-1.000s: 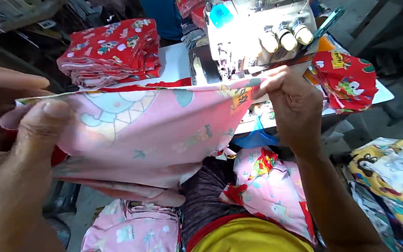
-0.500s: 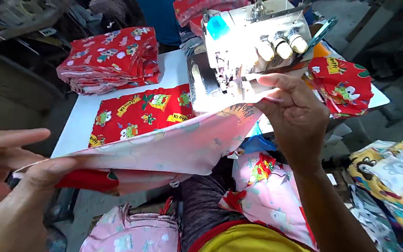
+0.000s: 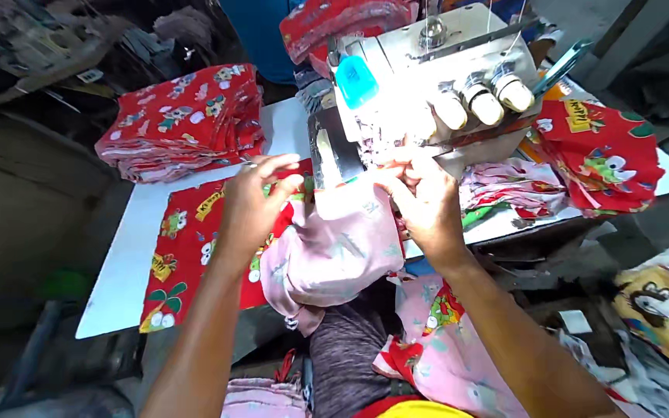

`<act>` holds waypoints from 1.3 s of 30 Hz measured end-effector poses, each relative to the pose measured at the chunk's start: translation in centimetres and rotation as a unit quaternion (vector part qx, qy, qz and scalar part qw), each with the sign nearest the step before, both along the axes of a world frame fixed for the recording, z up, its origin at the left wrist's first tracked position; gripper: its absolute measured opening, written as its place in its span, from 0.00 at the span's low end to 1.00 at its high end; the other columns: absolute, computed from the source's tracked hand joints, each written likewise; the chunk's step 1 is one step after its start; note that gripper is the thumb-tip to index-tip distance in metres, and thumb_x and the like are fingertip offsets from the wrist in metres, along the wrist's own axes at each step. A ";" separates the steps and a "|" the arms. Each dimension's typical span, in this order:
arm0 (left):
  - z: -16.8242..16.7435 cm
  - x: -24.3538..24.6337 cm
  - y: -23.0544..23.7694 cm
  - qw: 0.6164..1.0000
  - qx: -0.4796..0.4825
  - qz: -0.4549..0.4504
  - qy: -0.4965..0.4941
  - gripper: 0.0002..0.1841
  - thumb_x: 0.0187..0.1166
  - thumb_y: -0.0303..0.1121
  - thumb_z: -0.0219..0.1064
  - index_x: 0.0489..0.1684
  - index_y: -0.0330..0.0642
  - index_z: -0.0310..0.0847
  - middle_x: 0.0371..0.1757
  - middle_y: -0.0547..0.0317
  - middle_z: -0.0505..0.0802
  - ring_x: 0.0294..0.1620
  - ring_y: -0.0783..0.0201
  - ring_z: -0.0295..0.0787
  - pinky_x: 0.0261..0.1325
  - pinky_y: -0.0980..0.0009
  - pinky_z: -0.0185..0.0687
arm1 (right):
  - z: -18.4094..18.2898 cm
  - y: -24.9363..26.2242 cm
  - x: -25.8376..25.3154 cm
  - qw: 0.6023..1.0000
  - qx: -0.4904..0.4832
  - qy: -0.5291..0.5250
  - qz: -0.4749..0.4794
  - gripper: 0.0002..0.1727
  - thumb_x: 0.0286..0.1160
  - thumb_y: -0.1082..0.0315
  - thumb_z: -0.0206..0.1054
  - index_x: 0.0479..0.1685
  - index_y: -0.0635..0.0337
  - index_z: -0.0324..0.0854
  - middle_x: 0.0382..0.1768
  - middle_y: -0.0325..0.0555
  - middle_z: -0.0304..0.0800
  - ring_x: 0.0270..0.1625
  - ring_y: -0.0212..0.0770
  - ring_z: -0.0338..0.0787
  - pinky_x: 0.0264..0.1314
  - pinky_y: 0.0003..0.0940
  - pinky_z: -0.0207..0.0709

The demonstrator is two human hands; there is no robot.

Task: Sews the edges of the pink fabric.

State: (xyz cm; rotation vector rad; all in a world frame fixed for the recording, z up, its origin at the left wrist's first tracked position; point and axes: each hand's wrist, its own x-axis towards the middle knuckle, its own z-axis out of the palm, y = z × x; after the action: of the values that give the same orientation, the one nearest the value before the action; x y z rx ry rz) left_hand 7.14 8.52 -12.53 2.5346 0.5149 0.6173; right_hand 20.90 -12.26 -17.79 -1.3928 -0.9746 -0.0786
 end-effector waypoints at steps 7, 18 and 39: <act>0.0 3.8 -4.0 0.990 -0.007 -0.140 0.004 0.18 0.81 0.40 0.69 0.64 0.42 0.87 0.48 0.64 0.94 0.50 0.77 0.89 0.60 0.76 0.81 | -0.5 0.3 0.0 1.000 0.016 0.006 0.026 0.09 0.80 0.79 0.65 0.53 0.66 0.87 0.51 0.46 0.90 0.52 0.30 0.91 0.55 0.23 0.85; 1.8 2.5 -6.0 0.986 0.010 -0.149 0.074 0.36 0.70 0.40 0.79 0.80 0.41 0.73 0.42 0.65 0.88 0.37 0.76 0.82 0.42 0.81 0.78 | -0.7 0.0 0.0 0.999 0.009 -0.030 -0.034 0.14 0.78 0.75 0.69 0.61 0.67 0.82 0.46 0.48 0.91 0.49 0.30 0.91 0.54 0.22 0.84; 1.3 2.2 -7.0 0.989 0.028 -0.147 0.013 0.08 0.76 0.35 0.75 0.45 0.42 0.89 0.41 0.64 0.92 0.40 0.78 0.86 0.45 0.82 0.81 | -0.9 -0.8 -0.5 0.996 0.065 0.054 0.005 0.14 0.74 0.74 0.74 0.55 0.64 0.80 0.42 0.44 0.89 0.43 0.29 0.90 0.46 0.20 0.85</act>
State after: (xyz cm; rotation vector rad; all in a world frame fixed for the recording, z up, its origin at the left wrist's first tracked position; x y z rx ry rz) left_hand 9.37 1.52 -11.22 2.6050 0.1277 0.4948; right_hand 20.38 -13.04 -18.71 -1.2589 -0.8711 -0.0565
